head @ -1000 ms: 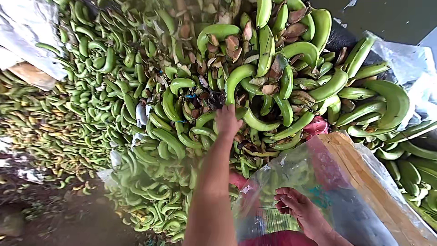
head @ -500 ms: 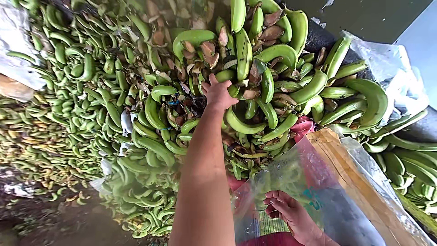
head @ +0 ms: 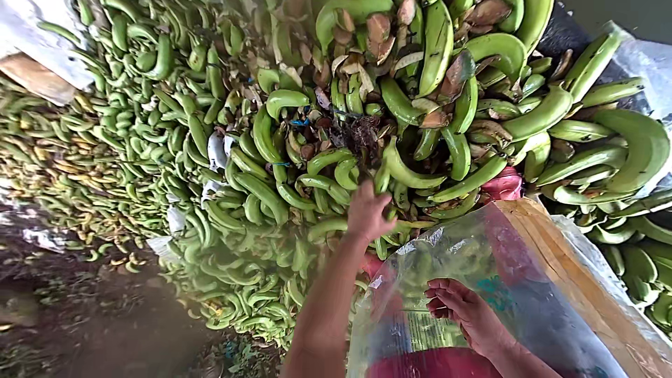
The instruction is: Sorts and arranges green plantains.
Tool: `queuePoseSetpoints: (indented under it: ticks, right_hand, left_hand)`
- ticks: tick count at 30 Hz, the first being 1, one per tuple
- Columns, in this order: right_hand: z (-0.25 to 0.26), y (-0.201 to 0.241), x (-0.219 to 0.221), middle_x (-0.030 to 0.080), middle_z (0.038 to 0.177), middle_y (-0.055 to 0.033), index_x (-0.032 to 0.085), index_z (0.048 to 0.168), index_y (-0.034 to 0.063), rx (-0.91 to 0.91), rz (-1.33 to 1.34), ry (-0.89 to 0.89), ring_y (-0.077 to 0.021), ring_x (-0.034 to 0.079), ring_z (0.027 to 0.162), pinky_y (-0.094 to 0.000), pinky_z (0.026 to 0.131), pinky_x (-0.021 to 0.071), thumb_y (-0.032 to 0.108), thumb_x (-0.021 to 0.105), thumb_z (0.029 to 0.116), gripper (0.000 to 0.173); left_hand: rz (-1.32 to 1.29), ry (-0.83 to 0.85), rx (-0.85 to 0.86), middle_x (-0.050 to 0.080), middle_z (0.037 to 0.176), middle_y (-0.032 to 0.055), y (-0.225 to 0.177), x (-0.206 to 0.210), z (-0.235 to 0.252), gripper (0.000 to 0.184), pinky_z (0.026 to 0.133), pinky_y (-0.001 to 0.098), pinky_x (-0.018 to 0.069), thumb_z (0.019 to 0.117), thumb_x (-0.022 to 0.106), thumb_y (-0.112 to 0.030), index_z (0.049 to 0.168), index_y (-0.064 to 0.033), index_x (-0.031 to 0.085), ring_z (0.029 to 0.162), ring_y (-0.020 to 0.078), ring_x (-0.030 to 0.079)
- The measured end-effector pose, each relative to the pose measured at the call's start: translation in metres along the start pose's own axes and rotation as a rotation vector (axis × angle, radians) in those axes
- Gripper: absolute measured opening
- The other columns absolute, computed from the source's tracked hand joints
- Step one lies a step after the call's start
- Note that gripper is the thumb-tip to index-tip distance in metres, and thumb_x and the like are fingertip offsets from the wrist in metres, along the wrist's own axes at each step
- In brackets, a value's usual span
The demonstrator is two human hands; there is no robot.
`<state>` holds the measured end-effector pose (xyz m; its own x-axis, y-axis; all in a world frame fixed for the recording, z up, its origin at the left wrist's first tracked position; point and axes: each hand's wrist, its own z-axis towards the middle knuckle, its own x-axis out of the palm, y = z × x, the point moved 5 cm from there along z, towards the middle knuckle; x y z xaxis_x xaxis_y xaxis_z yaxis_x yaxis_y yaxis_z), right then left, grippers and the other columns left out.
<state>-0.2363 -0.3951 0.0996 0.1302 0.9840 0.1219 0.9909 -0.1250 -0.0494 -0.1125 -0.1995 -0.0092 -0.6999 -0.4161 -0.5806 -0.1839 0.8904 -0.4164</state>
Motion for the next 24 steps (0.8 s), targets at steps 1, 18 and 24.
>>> queuePoseSetpoints:
  ticks: [1, 18, 24]
  right_hand:
    - [0.001, -0.001, 0.0, 0.07, 0.096, -0.007, 0.058, 0.118, -0.0029, 0.012, 0.002, -0.003, -0.0111, 0.07, 0.074, -0.0249, 0.07, 0.0593, -0.001, 0.044, 0.105, 0.02]
    - [0.002, 0.005, -0.005, 0.07, 0.096, -0.006, 0.059, 0.117, -0.0019, -0.006, -0.01, -0.018, -0.0104, 0.07, 0.074, -0.0241, 0.07, 0.0594, 0.0, 0.044, 0.1047, 0.019]
    - [0.004, -0.002, -0.005, 0.07, 0.096, -0.007, 0.059, 0.118, -0.0022, 0.014, -0.012, -0.005, -0.0119, 0.07, 0.075, -0.0257, 0.071, 0.0599, 0.001, 0.045, 0.1045, 0.02]
  left_hand:
    - [0.028, 0.092, -0.095, 0.047, 0.146, 0.0353, 0.023, 0.012, -0.045, 0.041, 0.106, 0.0653, 0.043, 0.0763, 0.088, -0.029, 0.109, -0.0075, 0.076, 0.134, 0.0533, 0.048]
    - [0.123, -0.044, -0.574, 0.025, 0.167, 0.0226, 0.068, -0.054, 0.083, 0.113, 0.12, 0.0737, 0.0021, 0.0784, 0.088, -0.042, 0.163, -0.0066, 0.022, 0.158, 0.0435, 0.01]
    - [0.186, -0.105, -0.422, 0.046, 0.147, 0.0333, 0.074, -0.036, 0.063, 0.061, 0.114, 0.0657, 0.0338, 0.0842, 0.08, -0.015, 0.14, -0.0046, 0.058, 0.139, 0.054, 0.04]
